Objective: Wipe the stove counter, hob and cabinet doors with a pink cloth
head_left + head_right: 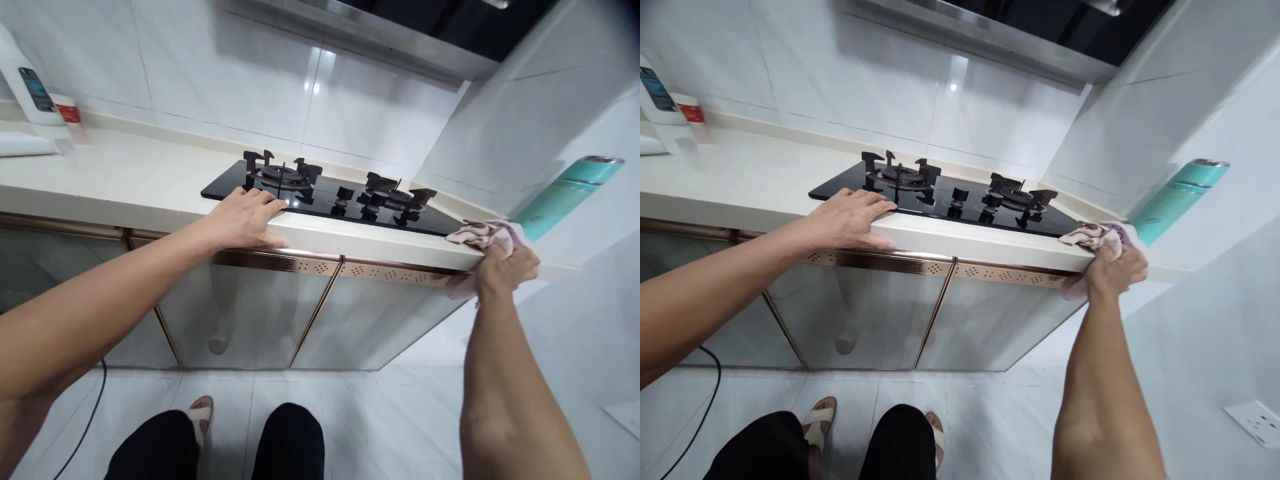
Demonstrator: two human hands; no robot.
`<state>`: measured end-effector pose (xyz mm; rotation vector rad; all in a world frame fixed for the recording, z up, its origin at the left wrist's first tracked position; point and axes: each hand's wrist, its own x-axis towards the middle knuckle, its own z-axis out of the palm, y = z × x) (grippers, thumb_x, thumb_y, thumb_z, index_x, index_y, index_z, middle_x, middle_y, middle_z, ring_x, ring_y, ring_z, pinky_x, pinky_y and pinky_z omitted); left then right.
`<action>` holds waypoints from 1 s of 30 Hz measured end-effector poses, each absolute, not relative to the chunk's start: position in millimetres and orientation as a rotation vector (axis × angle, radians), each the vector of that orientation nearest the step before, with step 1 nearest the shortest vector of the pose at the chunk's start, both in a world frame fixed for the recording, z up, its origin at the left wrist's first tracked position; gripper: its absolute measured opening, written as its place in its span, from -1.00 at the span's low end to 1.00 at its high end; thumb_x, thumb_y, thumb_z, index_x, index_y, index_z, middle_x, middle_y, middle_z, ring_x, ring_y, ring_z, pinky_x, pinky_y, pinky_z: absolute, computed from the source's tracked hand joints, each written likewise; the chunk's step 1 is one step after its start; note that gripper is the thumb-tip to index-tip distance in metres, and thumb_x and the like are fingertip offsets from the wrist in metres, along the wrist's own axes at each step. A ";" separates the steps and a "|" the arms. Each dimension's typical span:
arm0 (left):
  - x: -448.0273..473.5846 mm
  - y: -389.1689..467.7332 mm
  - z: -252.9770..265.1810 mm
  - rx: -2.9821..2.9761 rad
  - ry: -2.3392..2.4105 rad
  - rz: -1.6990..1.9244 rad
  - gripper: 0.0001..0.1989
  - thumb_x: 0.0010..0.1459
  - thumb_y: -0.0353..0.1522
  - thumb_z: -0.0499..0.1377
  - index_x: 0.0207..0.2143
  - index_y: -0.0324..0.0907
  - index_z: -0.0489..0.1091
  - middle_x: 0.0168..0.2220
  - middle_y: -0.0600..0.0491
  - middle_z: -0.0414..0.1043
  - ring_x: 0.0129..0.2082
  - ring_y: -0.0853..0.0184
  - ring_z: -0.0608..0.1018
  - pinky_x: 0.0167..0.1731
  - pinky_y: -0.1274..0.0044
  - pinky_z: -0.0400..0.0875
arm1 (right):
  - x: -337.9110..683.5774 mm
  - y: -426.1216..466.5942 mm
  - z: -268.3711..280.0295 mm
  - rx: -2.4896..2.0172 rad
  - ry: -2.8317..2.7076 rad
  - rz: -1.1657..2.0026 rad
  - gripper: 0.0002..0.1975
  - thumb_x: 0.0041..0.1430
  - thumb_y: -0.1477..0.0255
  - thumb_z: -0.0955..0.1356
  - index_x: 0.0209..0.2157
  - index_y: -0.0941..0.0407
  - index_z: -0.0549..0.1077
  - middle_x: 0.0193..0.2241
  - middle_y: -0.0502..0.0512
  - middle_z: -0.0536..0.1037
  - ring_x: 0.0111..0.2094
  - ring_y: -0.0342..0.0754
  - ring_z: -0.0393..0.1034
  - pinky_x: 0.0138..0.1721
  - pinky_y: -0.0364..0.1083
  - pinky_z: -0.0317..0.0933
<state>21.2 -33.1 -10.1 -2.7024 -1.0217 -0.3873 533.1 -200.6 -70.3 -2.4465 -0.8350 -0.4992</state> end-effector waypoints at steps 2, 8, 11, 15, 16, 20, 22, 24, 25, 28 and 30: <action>21.5 -33.4 -11.4 -2.691 -1.008 -0.403 -0.15 0.17 0.24 0.11 0.39 0.10 0.15 0.33 -0.04 0.27 0.30 -0.10 0.27 0.26 0.23 0.03 | 501.9 -189.9 -78.3 -2.244 -0.584 -0.510 -0.34 0.36 0.06 -0.05 0.34 0.05 0.10 0.39 0.38 0.08 0.39 0.40 -0.06 0.29 0.32 0.04; 20.6 -38.2 -14.6 -2.578 -0.951 -0.433 -0.21 0.25 0.23 0.04 0.35 0.00 0.22 0.26 -0.11 0.35 0.21 -0.04 0.37 0.15 0.28 0.13 | 382.3 -137.4 -106.2 -1.832 -0.537 -0.693 -0.48 0.31 0.23 0.14 0.22 0.13 0.25 0.36 0.37 0.11 0.38 0.30 -0.04 0.35 0.35 -0.13; 20.2 -39.8 -14.9 -2.532 -0.920 -0.427 -0.27 0.32 0.20 -0.04 0.32 -0.02 0.27 0.22 -0.12 0.40 0.14 0.02 0.43 0.07 0.32 0.19 | 307.6 -113.5 -122.6 -1.672 -0.640 -0.732 -0.46 0.34 0.20 0.10 0.25 0.11 0.25 0.36 0.36 0.08 0.40 0.29 -0.10 0.33 0.39 -0.14; 19.3 -38.6 -15.5 -2.493 -0.912 -0.426 -0.34 0.41 0.12 -0.17 0.31 -0.04 0.28 0.20 -0.11 0.42 0.13 0.05 0.45 0.01 0.33 0.21 | 213.0 -105.3 -140.4 -1.597 -0.944 -0.735 -0.38 0.39 0.21 0.06 0.37 0.16 0.16 0.40 0.41 0.02 0.43 0.28 -0.22 0.34 0.41 -0.18; 18.9 -37.5 -16.1 -2.484 -0.903 -0.419 -0.35 0.43 0.09 -0.19 0.32 -0.03 0.27 0.20 -0.11 0.41 0.13 0.05 0.45 0.01 0.33 0.21 | 195.6 -108.4 -142.5 -1.596 -1.048 -0.732 -0.37 0.39 0.22 0.07 0.38 0.18 0.16 0.40 0.41 0.01 0.43 0.28 -0.22 0.33 0.40 -0.16; 17.4 -31.5 -19.5 -2.471 -0.866 -0.403 -0.42 0.47 0.01 -0.21 0.32 -0.01 0.26 0.21 -0.11 0.40 0.13 0.06 0.46 -0.01 0.33 0.22 | 169.5 -133.3 -135.1 -1.665 -1.423 -0.732 -0.41 0.40 0.24 0.15 0.39 0.04 0.26 0.42 0.27 0.07 0.33 0.29 -0.02 0.28 0.33 -0.03; 17.7 -29.4 -20.5 -2.480 -0.876 -0.420 -0.42 0.47 0.01 -0.21 0.30 -0.01 0.28 0.20 -0.10 0.41 0.13 0.06 0.45 0.00 0.32 0.22 | 178.6 -145.5 -122.6 -1.739 -1.499 -0.750 -0.43 0.38 0.23 0.22 0.39 -0.08 0.28 0.40 0.20 0.13 0.26 0.30 0.07 0.22 0.35 0.00; 18.6 -29.1 -20.3 -2.494 -0.897 -0.445 -0.40 0.46 0.03 -0.22 0.30 -0.02 0.28 0.20 -0.10 0.41 0.15 0.06 0.45 0.03 0.31 0.22 | 192.6 -152.8 -107.7 -1.798 -1.537 -0.791 -0.40 0.34 0.22 0.29 0.39 -0.16 0.26 0.38 0.18 0.17 0.24 0.34 0.07 0.17 0.40 -0.01; 19.2 -29.7 -19.7 -2.501 -0.909 -0.453 -0.39 0.46 0.04 -0.22 0.31 -0.02 0.28 0.20 -0.10 0.41 0.15 0.06 0.45 0.04 0.31 0.22 | 198.9 -154.2 -100.4 -1.811 -1.563 -0.820 -0.38 0.31 0.21 0.33 0.38 -0.18 0.25 0.38 0.18 0.17 0.26 0.37 0.04 0.17 0.42 -0.03; 20.7 -33.5 -16.9 -2.522 -0.942 -0.442 -0.38 0.45 0.05 -0.22 0.33 -0.02 0.26 0.21 -0.10 0.41 0.18 0.05 0.43 0.07 0.30 0.21 | 209.2 -151.1 -81.9 -1.772 -1.690 -0.940 -0.29 0.23 0.21 0.42 0.38 -0.16 0.24 0.43 0.19 0.07 0.35 0.47 -0.13 0.20 0.47 -0.11; 21.0 -36.0 -15.4 -2.532 -0.950 -0.429 -0.38 0.46 0.04 -0.23 0.33 -0.01 0.25 0.22 -0.09 0.40 0.19 0.05 0.43 0.08 0.30 0.21 | 209.7 -144.6 -72.4 -1.703 -1.794 -1.016 -0.22 0.20 0.18 0.44 0.41 -0.11 0.18 0.47 0.19 -0.01 0.40 0.49 -0.24 0.24 0.51 -0.19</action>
